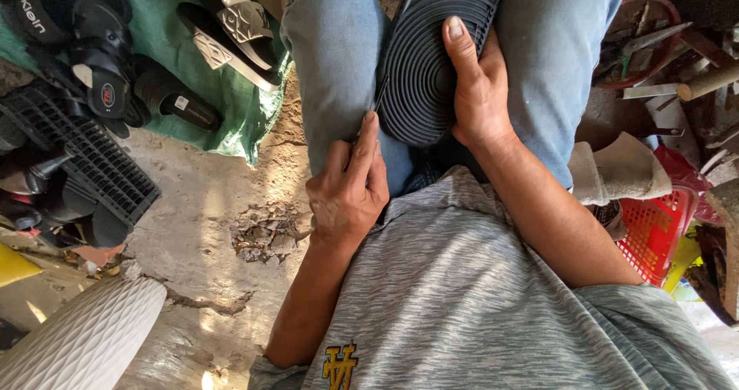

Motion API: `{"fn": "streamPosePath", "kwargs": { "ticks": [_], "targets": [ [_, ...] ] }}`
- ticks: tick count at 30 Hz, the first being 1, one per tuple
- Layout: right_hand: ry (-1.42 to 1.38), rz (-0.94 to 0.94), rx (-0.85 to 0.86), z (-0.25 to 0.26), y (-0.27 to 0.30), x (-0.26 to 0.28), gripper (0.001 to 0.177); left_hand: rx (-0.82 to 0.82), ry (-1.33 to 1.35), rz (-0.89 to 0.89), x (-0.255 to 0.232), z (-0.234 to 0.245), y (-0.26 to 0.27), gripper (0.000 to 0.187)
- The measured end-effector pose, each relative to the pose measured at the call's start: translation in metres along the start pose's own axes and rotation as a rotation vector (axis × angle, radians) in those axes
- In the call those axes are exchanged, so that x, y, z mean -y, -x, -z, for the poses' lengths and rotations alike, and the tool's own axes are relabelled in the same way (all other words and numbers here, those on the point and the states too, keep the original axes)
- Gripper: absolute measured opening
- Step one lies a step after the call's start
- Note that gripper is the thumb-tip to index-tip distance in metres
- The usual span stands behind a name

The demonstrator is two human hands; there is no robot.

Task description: The person uses a metal awl to puncture holes along the sole of a black Nike slide sandal. They then use a needle and thread to sew the sole, pulling the thread tight to secure the repair.

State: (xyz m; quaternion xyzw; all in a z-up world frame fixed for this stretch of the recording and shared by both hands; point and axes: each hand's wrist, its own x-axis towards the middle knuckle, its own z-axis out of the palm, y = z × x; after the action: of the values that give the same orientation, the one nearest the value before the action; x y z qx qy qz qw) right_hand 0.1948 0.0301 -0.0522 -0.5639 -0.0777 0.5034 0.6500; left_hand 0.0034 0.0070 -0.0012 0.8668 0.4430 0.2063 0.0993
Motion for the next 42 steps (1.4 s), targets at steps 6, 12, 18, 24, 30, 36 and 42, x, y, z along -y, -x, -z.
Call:
{"fn": "streamPosePath", "kwargs": {
  "ticks": [6,12,18,24,30,36,42],
  "targets": [
    [-0.041,-0.039,-0.021,0.000,0.005,-0.002,0.049,0.009,0.017,0.053,-0.003,0.001,0.017,0.032],
    [-0.022,-0.001,0.010,0.002,-0.001,-0.004,0.051,0.030,-0.006,0.011,-0.002,0.001,-0.001,0.032],
    [-0.036,0.001,-0.010,-0.001,0.000,-0.004,0.053,0.023,-0.028,0.019,-0.007,0.000,-0.014,0.030],
    [0.006,0.040,0.017,-0.002,0.003,-0.004,0.055,0.023,-0.047,-0.037,-0.007,-0.001,-0.038,0.028],
    [0.029,0.024,-0.004,0.004,0.003,-0.008,0.057,0.037,0.191,0.063,0.009,0.003,0.000,0.032],
    [-0.014,0.036,0.012,0.007,0.002,-0.009,0.054,0.035,0.042,0.012,-0.001,0.011,-0.017,0.032],
    [-0.052,0.020,0.015,0.005,0.004,-0.007,0.053,0.063,-0.002,0.000,0.000,0.005,-0.014,0.035]
  ]
}}
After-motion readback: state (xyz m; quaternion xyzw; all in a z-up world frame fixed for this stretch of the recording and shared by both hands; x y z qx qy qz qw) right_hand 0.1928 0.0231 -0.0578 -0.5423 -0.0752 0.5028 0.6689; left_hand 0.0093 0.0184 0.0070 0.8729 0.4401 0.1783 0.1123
